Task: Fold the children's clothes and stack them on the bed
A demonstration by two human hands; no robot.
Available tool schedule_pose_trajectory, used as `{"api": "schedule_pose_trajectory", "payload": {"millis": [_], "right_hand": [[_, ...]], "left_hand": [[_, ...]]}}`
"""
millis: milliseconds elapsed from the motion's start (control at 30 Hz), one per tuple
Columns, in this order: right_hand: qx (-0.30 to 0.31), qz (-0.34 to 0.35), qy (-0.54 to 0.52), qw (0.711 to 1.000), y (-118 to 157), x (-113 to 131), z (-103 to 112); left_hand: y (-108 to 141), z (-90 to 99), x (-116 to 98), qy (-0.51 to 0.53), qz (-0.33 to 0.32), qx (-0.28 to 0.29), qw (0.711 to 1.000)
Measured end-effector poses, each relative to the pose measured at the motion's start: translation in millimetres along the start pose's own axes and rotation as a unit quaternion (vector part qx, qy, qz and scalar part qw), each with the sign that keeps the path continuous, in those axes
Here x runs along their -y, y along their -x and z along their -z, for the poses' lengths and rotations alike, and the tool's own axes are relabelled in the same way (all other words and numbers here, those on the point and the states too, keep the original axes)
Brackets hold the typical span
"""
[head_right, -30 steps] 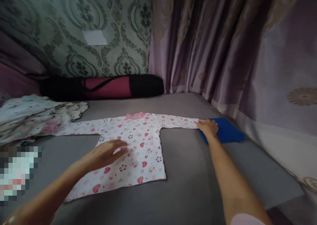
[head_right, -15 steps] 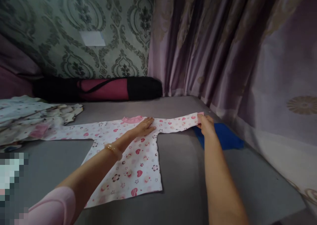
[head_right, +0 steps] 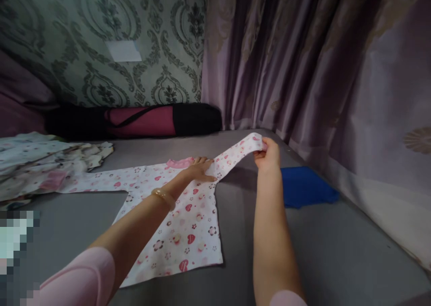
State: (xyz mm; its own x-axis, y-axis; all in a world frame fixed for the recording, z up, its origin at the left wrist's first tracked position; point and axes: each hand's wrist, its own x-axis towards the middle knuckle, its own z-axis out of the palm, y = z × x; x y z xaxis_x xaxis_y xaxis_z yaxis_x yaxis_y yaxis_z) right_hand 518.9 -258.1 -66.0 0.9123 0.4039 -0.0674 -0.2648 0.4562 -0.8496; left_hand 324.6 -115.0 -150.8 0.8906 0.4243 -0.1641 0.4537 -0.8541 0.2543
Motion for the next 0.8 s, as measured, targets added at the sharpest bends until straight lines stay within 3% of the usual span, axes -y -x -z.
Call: {"api": "schedule_pose_trajectory", "payload": {"millis": [200, 367, 467, 600, 700, 733, 800], "right_hand": [[0.029, -0.062, -0.057, 0.996, 48, -11, -67], [0.020, -0.100, -0.067, 0.993, 68, -21, -91], [0.006, -0.088, -0.052, 0.995, 69, -23, -93], [-0.018, -0.067, -0.005, 0.998, 69, -25, -95], [-0.020, -0.039, 0.026, 0.999, 73, -31, -102], [-0.017, -0.024, 0.039, 0.999, 75, -35, -107], [-0.010, 0.013, 0.079, 0.997, 82, -45, -117]], "left_hand": [[-17, 15.5, -12, -0.025, 0.045, 0.072, 0.996], [-20, 16.7, -16, -0.023, 0.056, 0.079, 0.995], [-12, 12.9, -12, 0.004, 0.036, 0.044, 0.998], [11, 5.5, 4, 0.094, 0.003, -0.068, 0.993], [36, 2.4, 24, 0.238, 0.018, -0.150, 0.959], [46, 2.1, 33, 0.313, 0.042, -0.170, 0.933], [65, 2.3, 50, 0.477, 0.099, -0.203, 0.849]]}}
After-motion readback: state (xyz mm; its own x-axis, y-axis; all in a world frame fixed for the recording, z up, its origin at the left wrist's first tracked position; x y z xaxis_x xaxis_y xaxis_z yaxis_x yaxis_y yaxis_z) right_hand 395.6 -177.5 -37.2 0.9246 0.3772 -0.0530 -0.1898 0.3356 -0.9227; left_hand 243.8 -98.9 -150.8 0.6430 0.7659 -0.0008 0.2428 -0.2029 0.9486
